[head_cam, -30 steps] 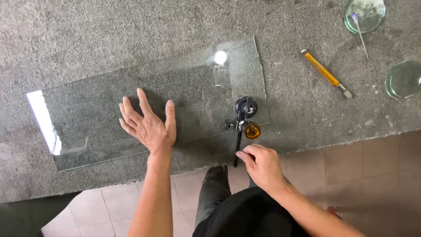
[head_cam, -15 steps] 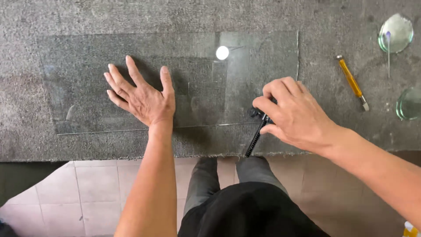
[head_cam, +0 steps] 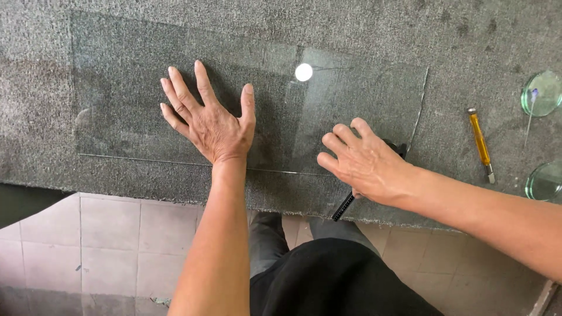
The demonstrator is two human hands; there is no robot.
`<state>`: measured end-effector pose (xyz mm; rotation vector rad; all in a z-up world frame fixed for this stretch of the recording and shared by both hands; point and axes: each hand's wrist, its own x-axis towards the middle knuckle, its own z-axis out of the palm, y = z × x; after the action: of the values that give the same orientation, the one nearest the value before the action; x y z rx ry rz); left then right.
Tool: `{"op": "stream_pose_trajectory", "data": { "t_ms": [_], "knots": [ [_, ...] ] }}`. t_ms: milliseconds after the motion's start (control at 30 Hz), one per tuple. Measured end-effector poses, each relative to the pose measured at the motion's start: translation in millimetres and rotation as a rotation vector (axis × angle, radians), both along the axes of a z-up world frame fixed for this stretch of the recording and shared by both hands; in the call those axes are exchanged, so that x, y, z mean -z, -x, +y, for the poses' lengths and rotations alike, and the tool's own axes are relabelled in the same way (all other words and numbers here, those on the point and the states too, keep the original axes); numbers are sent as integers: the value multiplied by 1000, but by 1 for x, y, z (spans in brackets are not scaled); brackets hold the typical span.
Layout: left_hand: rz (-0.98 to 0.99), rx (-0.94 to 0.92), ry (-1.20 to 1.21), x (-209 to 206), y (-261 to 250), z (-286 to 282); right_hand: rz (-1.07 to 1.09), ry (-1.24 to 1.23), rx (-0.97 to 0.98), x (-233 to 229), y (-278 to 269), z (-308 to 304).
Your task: Cutting circular and rectangular shapes from a glass sheet using manual glass cutters
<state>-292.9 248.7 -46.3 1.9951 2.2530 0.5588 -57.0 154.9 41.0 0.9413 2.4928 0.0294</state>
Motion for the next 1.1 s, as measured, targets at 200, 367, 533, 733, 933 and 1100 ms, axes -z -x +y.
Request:
{"op": "stream_pose_trajectory", "data": {
  "t_ms": [200, 367, 533, 733, 933, 1100],
  "knots": [
    [17, 4, 5, -1, 0, 0, 38, -57, -14, 3, -1, 8],
    [6, 8, 8, 0, -1, 0, 66, 18, -37, 3, -5, 10],
    [17, 4, 2, 0, -1, 0, 54, 17, -48, 8, -6, 9],
    [26, 9, 4, 0, -1, 0, 41, 13, -75, 4, -4, 16],
    [28, 7, 6, 0, -1, 0, 167, 47, -97, 1, -3, 11],
    [30, 18, -14, -2, -1, 0, 97, 183, 6, 13, -10, 17]
  ]
}}
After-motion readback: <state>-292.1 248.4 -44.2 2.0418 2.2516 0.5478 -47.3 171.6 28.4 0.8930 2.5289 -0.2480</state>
